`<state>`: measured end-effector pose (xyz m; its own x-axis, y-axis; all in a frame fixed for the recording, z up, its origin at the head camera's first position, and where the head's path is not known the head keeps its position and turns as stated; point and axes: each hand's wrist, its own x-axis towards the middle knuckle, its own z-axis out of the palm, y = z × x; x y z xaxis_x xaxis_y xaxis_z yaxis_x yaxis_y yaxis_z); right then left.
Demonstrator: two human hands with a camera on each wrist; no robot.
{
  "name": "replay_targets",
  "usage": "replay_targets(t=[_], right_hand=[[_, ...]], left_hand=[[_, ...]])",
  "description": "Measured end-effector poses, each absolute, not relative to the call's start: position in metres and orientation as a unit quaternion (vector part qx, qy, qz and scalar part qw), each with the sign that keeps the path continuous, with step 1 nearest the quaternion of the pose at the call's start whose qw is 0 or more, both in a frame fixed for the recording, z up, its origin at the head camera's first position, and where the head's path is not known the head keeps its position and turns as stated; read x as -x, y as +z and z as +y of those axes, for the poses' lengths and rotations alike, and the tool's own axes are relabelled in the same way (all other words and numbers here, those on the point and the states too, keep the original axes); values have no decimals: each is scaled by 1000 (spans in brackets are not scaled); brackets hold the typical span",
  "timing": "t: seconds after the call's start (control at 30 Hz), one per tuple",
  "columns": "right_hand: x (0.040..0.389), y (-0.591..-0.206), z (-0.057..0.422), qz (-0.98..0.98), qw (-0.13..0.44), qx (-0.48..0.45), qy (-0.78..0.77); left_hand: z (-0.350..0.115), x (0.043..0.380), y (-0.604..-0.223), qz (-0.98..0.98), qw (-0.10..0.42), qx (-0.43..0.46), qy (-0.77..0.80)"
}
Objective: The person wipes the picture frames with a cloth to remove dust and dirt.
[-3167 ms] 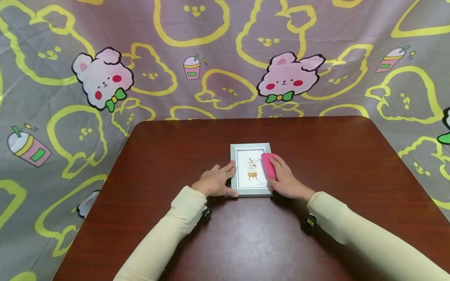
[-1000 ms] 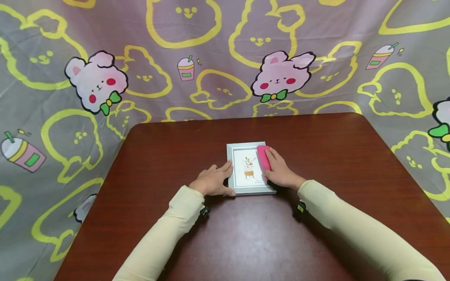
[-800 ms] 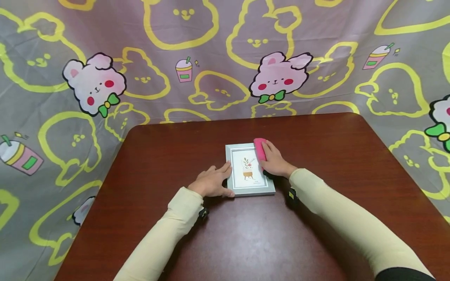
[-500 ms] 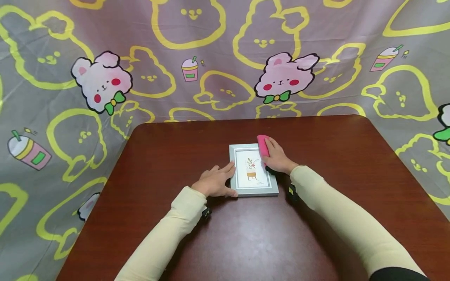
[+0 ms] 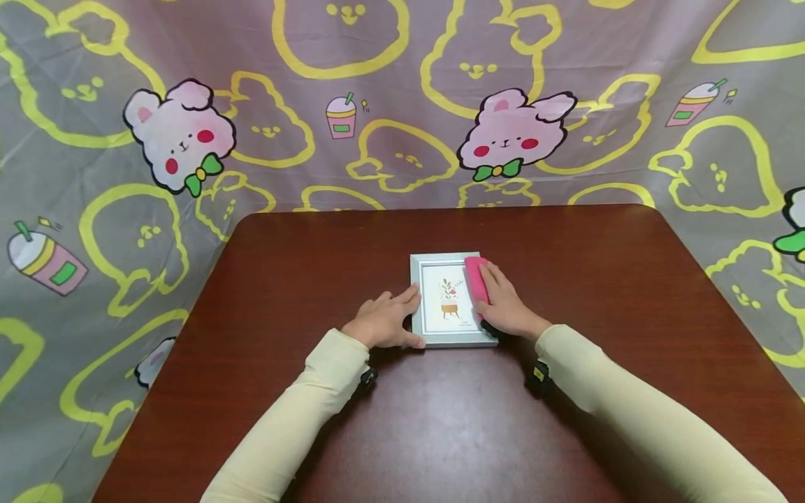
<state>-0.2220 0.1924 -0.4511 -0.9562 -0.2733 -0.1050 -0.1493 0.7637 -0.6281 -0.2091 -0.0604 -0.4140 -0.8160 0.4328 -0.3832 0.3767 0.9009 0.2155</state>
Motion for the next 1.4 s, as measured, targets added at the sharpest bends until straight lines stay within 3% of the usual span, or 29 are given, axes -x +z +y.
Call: replay_targets(t=[0.37, 0.63, 0.93, 1.4], right_hand=[[165, -448, 198, 927, 69, 146, -340], [160, -442, 196, 922, 77, 146, -351], [199, -441, 187, 936, 79, 124, -319], [280, -440, 187, 928, 155, 86, -328]], left_hand=[[-60, 210, -415, 950, 219, -211, 72], [-59, 211, -414, 950, 214, -217, 71], [-57, 211, -414, 948, 216, -223, 73], [-58, 212, -414, 948, 211, -230, 62]])
